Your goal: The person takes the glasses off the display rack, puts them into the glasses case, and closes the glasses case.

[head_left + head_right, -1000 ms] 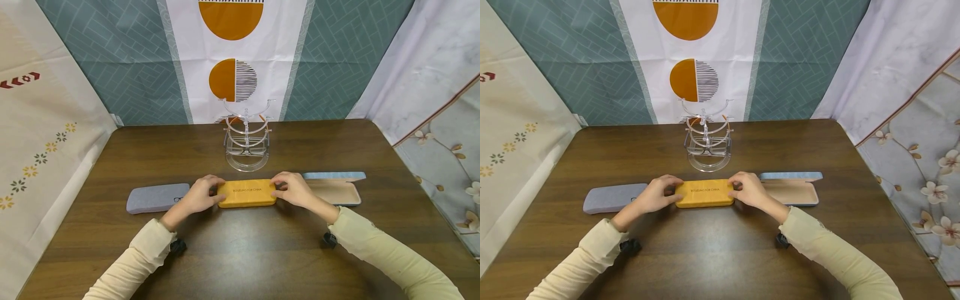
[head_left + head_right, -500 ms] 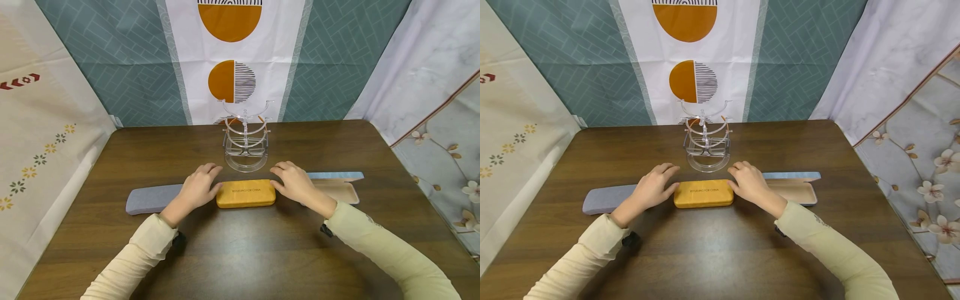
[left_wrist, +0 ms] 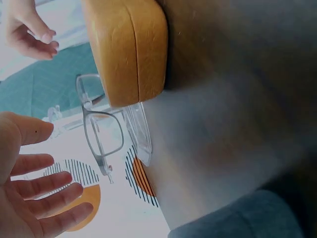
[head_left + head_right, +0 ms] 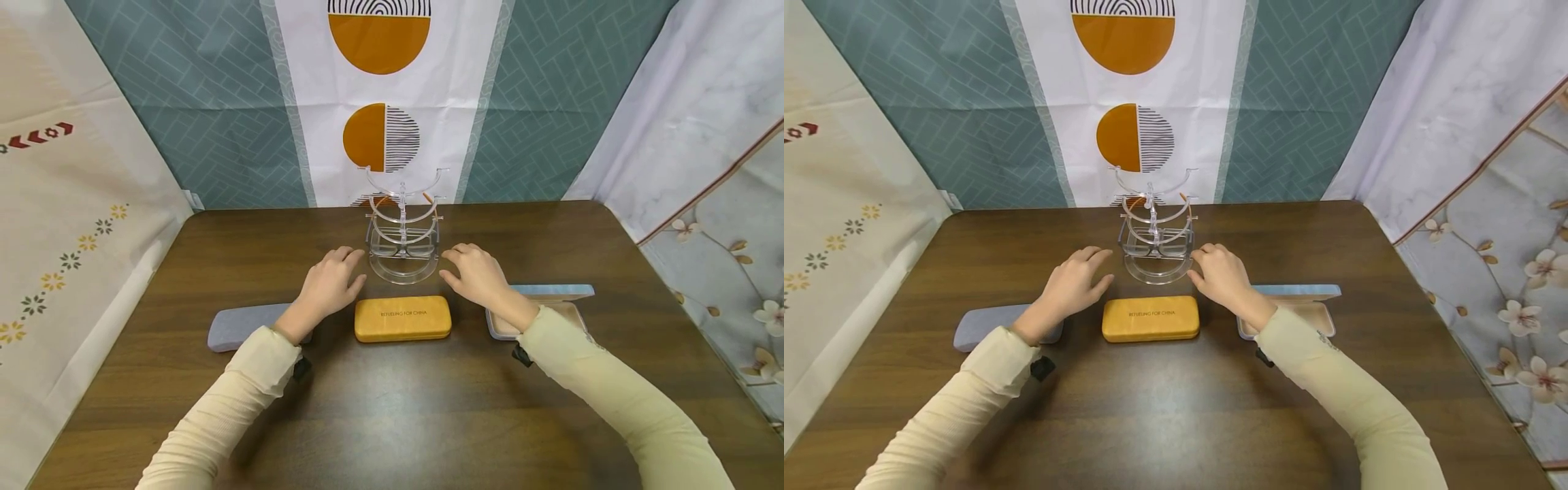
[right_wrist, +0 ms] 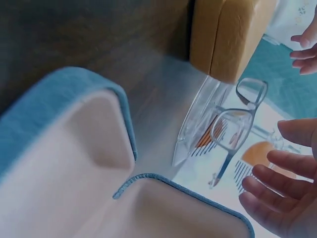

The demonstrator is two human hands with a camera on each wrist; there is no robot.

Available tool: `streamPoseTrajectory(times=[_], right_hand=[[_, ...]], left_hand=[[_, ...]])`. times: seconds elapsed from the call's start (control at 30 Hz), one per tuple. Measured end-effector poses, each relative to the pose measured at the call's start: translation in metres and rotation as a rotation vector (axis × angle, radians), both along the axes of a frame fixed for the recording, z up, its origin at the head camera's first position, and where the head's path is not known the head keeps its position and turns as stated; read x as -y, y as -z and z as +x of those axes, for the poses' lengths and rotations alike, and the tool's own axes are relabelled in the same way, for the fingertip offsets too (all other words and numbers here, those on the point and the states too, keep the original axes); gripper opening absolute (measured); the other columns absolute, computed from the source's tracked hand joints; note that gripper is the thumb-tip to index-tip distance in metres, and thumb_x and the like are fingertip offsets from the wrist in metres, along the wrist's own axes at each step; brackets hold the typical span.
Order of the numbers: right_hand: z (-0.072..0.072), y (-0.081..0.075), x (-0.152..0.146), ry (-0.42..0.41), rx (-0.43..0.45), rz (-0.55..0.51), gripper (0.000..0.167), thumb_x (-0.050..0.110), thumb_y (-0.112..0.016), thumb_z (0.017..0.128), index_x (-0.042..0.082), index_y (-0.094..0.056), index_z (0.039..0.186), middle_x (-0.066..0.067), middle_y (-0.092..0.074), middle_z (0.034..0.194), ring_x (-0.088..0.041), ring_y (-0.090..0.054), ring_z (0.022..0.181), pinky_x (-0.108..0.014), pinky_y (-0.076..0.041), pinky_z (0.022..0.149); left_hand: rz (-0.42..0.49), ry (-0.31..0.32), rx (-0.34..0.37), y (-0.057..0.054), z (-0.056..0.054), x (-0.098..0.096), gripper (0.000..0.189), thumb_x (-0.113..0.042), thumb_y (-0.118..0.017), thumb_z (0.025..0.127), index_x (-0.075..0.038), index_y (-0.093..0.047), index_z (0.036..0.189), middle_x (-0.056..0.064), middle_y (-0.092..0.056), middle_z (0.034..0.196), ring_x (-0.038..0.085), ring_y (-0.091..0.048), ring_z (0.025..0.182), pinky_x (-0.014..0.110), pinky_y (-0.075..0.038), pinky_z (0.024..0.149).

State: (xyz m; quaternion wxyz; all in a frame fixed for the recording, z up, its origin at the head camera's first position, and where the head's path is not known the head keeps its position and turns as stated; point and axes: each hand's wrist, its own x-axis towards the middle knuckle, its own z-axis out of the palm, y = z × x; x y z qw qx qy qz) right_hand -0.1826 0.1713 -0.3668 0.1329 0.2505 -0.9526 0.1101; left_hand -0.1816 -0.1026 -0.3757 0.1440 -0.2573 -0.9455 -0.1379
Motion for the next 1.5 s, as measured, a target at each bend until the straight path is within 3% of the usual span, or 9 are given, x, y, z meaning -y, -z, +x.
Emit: streamPoseTrajectory(times=[0.4,0.7,1.0,1.23,1.37,1.5], right_hand=[[-0.027,-0.001,0.007,0.084,0.027,-0.052,0.036,0.021,-0.064,0.085,-0.003,-0.062,0.112,-0.021,-0.061,0.104,-0.035,-0.061,0.086,-0.042,-0.052,0.067],[-0.047,-0.002,0.014,0.185,0.095,-0.111,0.041,0.022,-0.062,0.087,-0.004,-0.058,0.117,-0.023,-0.061,0.107,-0.034,-0.063,0.080,-0.040,-0.052,0.061],[-0.062,0.004,0.014,0.256,0.163,-0.184,0.044,0.020,-0.061,0.087,-0.003,-0.053,0.124,-0.022,-0.063,0.104,-0.031,-0.063,0.085,-0.039,-0.051,0.064],[-0.070,0.009,0.017,0.297,0.197,-0.250,0.045,0.020,-0.061,0.087,-0.001,-0.052,0.126,-0.021,-0.063,0.103,-0.030,-0.064,0.084,-0.040,-0.051,0.065],[-0.073,0.014,0.018,0.321,0.223,-0.256,0.046,0.021,-0.059,0.089,0.000,-0.050,0.129,-0.019,-0.065,0.100,-0.026,-0.064,0.069,-0.035,-0.049,0.056],[-0.074,0.019,0.020,0.334,0.232,-0.270,0.045,0.020,-0.058,0.089,0.002,-0.049,0.130,-0.015,-0.067,0.093,-0.020,-0.054,0.051,-0.030,-0.042,0.048]], left_hand=[[0.002,-0.062,0.004,-0.006,-0.026,-0.008,0.042,-0.021,-0.059,0.087,0.000,-0.053,0.123,0.018,-0.056,0.114,0.032,-0.055,0.098,0.044,-0.051,0.063],[0.066,-0.140,0.106,-0.004,-0.052,-0.009,0.047,-0.024,-0.057,0.089,-0.001,-0.047,0.129,0.020,-0.055,0.115,0.035,-0.057,0.096,0.047,-0.050,0.066],[0.251,-0.190,0.250,0.004,-0.071,-0.012,0.052,-0.024,-0.057,0.090,-0.006,-0.040,0.135,0.019,-0.059,0.111,0.033,-0.060,0.089,0.045,-0.049,0.067],[0.391,-0.218,0.338,0.012,-0.082,-0.013,0.052,-0.020,-0.057,0.090,-0.005,-0.039,0.135,0.016,-0.065,0.092,0.028,-0.061,0.074,0.040,-0.047,0.063],[0.406,-0.229,0.361,0.017,-0.085,-0.015,0.051,-0.018,-0.057,0.090,-0.004,-0.039,0.136,0.014,-0.064,0.086,0.024,-0.057,0.068,0.036,-0.045,0.062],[0.417,-0.225,0.376,0.020,-0.086,-0.018,0.049,-0.015,-0.055,0.090,-0.003,-0.039,0.136,0.014,-0.063,0.083,0.021,-0.053,0.063,0.034,-0.043,0.060]])
